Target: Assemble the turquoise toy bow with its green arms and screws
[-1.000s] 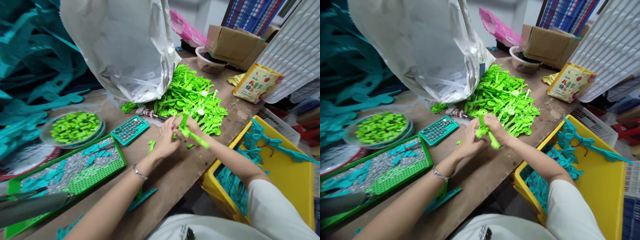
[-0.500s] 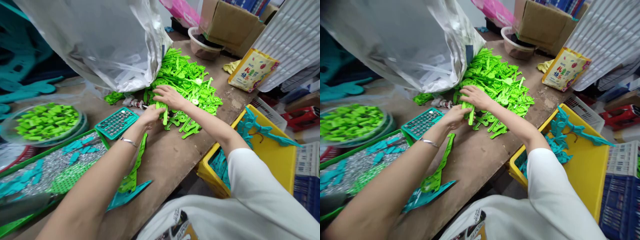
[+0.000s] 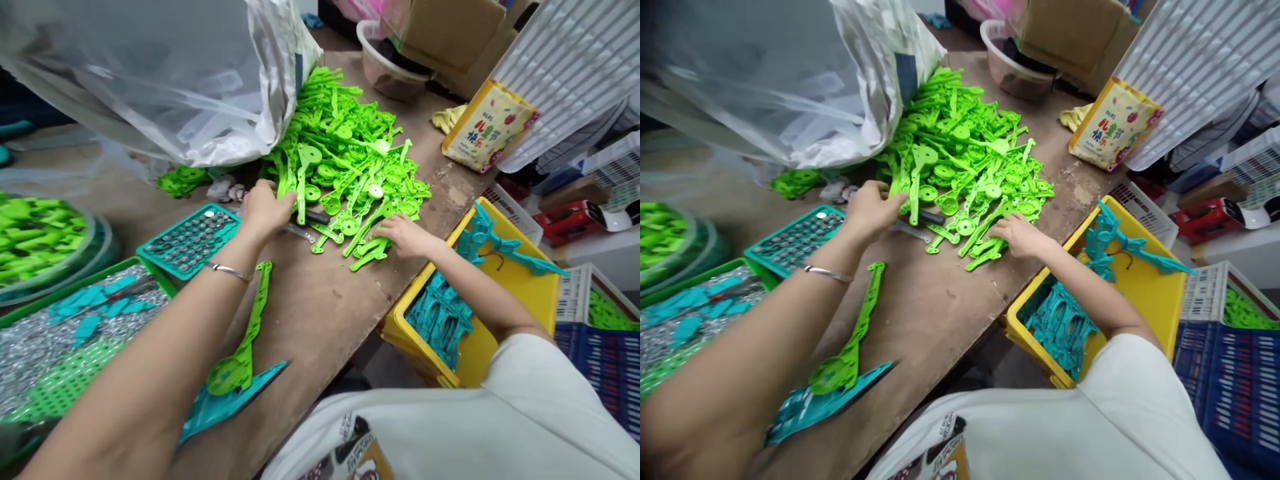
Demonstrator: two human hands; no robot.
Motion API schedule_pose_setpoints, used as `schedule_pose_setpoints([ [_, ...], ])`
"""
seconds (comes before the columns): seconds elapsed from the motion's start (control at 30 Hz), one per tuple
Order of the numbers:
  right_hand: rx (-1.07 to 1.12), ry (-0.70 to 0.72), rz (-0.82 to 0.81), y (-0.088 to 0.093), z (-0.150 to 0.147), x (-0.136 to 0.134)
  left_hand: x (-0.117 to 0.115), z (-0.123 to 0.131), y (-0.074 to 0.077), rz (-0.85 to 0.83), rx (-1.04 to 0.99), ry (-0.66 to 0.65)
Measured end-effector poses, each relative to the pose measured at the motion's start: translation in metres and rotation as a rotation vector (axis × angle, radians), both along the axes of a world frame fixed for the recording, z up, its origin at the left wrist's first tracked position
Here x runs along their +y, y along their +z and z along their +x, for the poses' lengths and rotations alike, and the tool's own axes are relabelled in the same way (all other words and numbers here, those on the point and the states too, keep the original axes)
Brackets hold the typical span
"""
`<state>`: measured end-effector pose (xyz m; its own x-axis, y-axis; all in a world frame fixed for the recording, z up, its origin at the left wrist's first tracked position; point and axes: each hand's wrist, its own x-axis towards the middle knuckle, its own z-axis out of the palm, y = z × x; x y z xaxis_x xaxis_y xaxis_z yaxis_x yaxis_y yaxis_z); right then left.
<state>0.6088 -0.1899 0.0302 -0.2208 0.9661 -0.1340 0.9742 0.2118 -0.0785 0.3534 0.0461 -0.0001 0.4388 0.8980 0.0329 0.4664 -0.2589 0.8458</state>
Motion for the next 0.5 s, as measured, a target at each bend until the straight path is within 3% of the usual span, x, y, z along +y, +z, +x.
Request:
schedule_pose_setpoints([
  [0.1,0.095,-0.016,0.151,-0.019,0.009,-0.018,-0.022,-0.005,0.02,0.266,0.151,0.089],
  [0.2,0.139,-0.063,0.263,-0.026,0.017,-0.03,-0.055,0.004,0.027,0.381,0.048,-0.032],
  [0.33,0.094,-0.104,0.317,-0.032,0.02,-0.046,-0.099,0.022,0.002,0.181,0.119,-0.348],
  [0.43,-0.001,-0.125,0.334,-0.036,0.017,-0.054,-0.114,0.028,-0.021,0.042,0.19,-0.423],
  [0.5,-0.026,-0.11,0.346,-0.039,0.014,-0.055,-0.113,0.029,-0.027,-0.028,0.198,-0.423],
])
